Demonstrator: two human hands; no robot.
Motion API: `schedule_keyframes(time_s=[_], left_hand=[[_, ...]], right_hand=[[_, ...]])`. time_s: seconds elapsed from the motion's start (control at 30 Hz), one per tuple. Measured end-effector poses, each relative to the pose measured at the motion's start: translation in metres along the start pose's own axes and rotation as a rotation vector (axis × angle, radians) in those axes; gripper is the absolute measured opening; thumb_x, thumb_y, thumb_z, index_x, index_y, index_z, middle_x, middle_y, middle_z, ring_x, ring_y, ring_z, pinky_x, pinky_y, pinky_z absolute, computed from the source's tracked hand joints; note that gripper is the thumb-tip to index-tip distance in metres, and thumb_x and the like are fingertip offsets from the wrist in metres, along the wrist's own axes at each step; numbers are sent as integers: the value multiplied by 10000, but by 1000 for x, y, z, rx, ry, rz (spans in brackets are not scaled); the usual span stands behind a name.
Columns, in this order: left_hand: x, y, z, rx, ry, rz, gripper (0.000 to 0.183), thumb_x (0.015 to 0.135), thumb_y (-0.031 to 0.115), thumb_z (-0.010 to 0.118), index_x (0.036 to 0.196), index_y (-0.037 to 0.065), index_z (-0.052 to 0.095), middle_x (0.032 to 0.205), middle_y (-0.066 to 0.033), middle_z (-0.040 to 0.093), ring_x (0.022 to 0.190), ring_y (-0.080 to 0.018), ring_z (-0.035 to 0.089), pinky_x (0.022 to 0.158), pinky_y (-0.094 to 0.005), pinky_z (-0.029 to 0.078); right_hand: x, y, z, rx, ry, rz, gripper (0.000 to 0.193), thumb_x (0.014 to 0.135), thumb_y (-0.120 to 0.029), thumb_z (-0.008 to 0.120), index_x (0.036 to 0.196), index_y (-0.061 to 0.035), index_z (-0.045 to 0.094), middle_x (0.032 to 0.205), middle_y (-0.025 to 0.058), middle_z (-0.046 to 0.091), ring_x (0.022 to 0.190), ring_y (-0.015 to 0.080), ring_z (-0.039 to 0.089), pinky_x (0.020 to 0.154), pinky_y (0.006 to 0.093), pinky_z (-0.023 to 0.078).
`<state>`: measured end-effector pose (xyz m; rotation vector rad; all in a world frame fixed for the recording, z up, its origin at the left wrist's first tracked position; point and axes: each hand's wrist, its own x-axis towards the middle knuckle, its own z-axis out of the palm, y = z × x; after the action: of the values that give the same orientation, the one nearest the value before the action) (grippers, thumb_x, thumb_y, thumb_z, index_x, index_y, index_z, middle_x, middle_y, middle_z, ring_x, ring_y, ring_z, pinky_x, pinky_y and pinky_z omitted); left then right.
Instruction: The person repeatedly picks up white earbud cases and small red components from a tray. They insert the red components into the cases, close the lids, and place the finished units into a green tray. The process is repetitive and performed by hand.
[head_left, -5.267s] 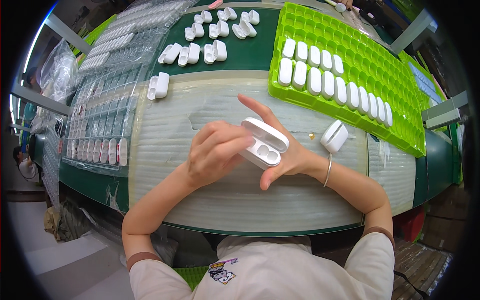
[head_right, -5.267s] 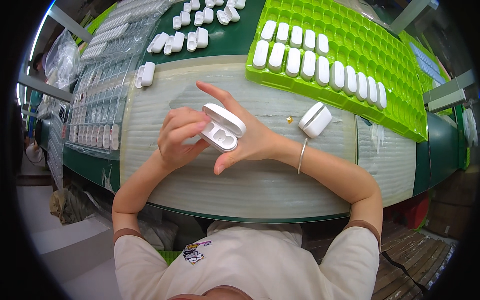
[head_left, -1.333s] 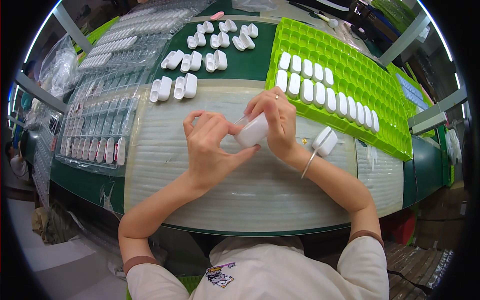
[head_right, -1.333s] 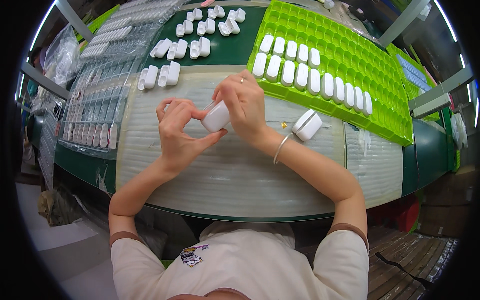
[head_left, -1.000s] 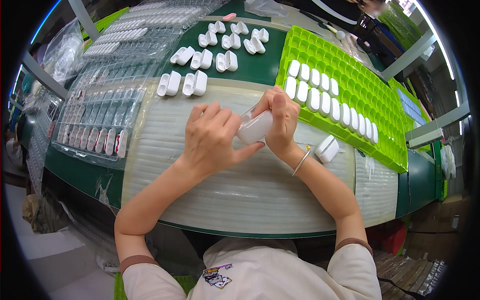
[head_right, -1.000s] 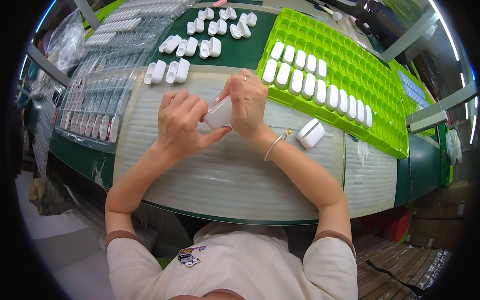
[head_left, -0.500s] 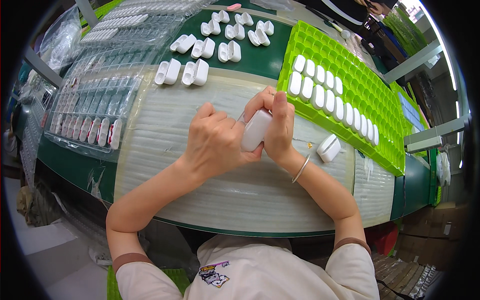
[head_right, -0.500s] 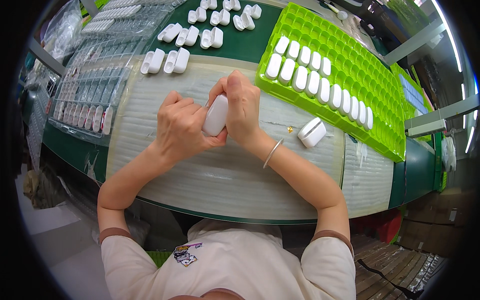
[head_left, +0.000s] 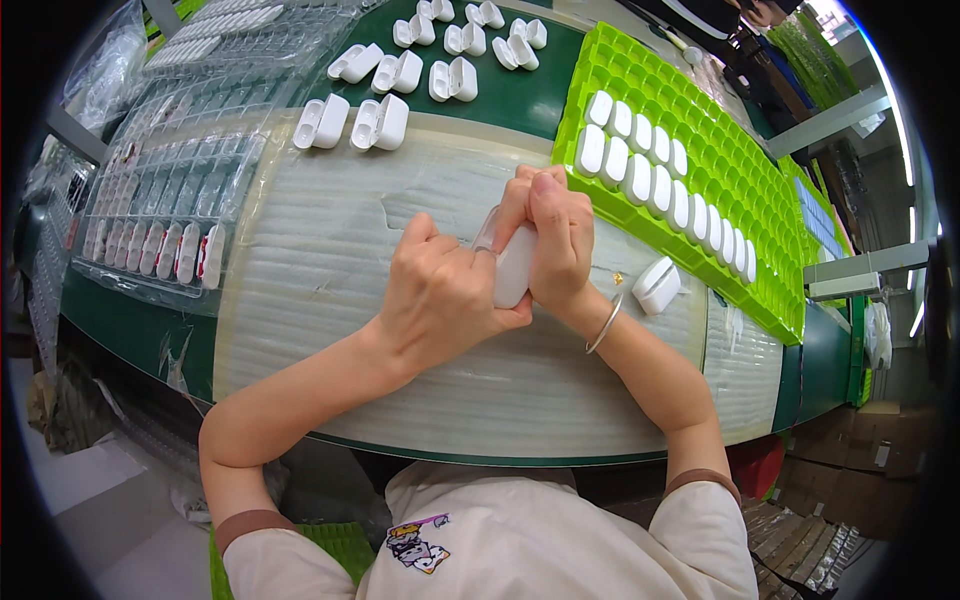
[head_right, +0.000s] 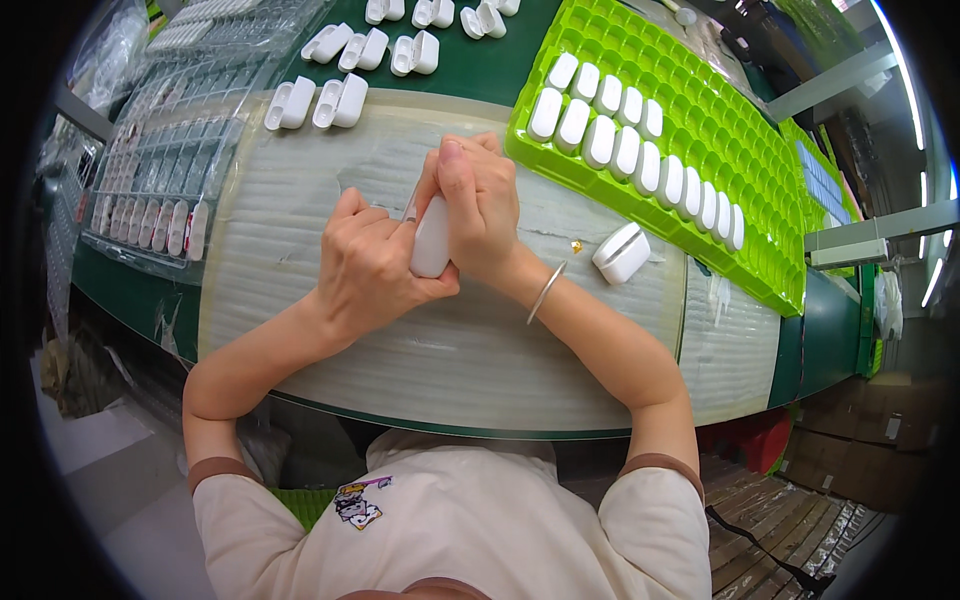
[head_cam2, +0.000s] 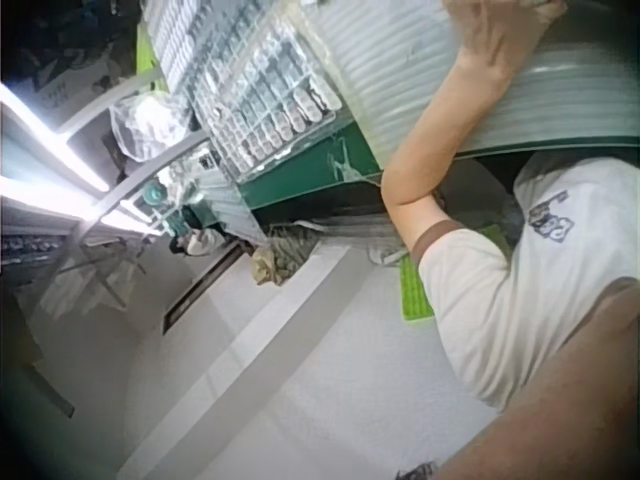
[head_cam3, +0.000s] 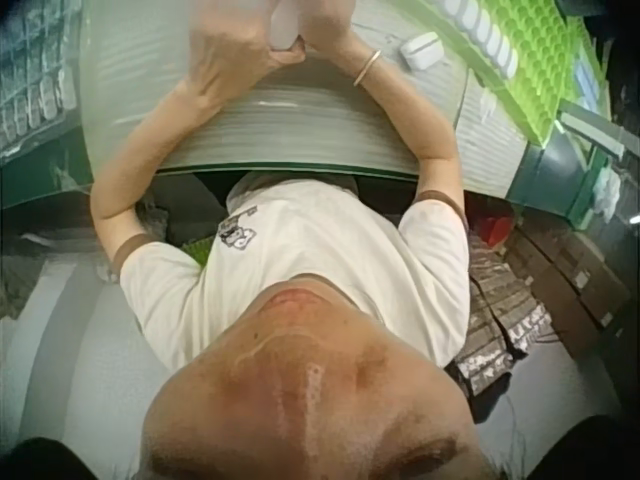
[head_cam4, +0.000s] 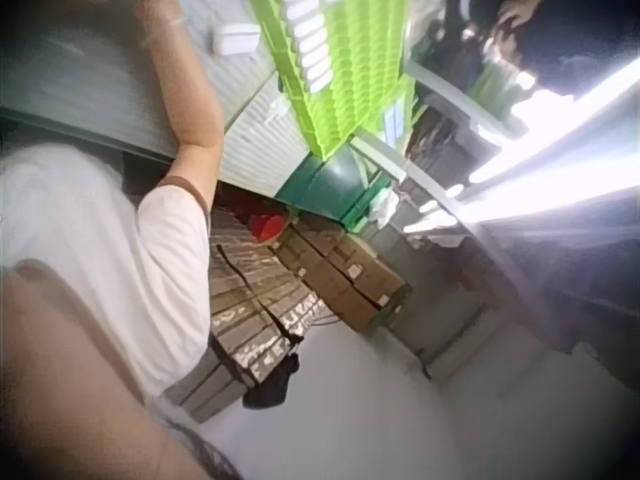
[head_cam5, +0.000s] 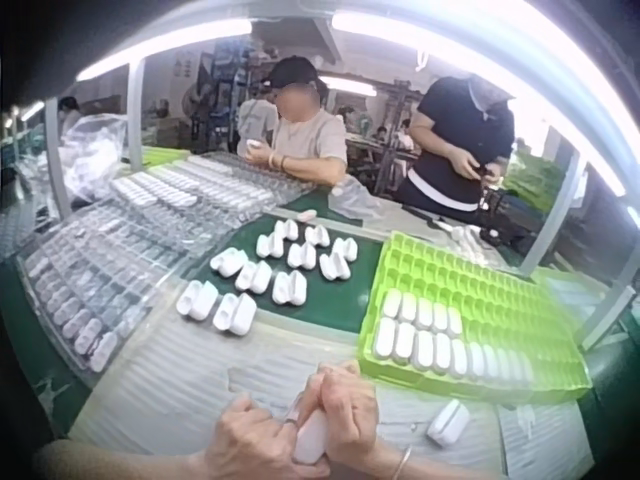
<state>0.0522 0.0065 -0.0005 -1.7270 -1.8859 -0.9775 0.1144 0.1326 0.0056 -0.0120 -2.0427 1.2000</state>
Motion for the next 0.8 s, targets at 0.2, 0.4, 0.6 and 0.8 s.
schedule_keyframes(time_s=[0.2,0.4,0.6,0.8], left_hand=[[14,-13,-6,152,75,40,291,559,294,732,591,76,541,537,-28,492,525,-163,469,615,-314,330],[15,-26,-4,298,82,85,344,582,341,756,707,108,536,693,-1,500,674,-150,493,759,-330,315],[10,-26,6,156,89,106,432,567,373,786,770,115,506,758,-16,509,758,-176,508,848,-377,308],[8,-34,8,22,87,113,560,549,346,814,921,113,466,851,-37,514,826,-194,512,944,-426,272]], right_hand=[[14,-6,-12,-142,-24,-155,171,864,-173,512,733,-75,560,704,58,584,609,180,461,654,301,378],[-11,-11,-38,9,-105,138,696,692,-129,761,1261,-105,362,1023,139,596,868,249,606,746,320,477],[-46,7,-39,-112,-48,23,689,646,-81,779,1241,-122,434,1104,120,597,942,272,620,795,333,504],[-50,9,-37,-101,-3,-23,642,632,-74,780,1196,-123,479,1119,93,591,935,267,621,778,337,524]])
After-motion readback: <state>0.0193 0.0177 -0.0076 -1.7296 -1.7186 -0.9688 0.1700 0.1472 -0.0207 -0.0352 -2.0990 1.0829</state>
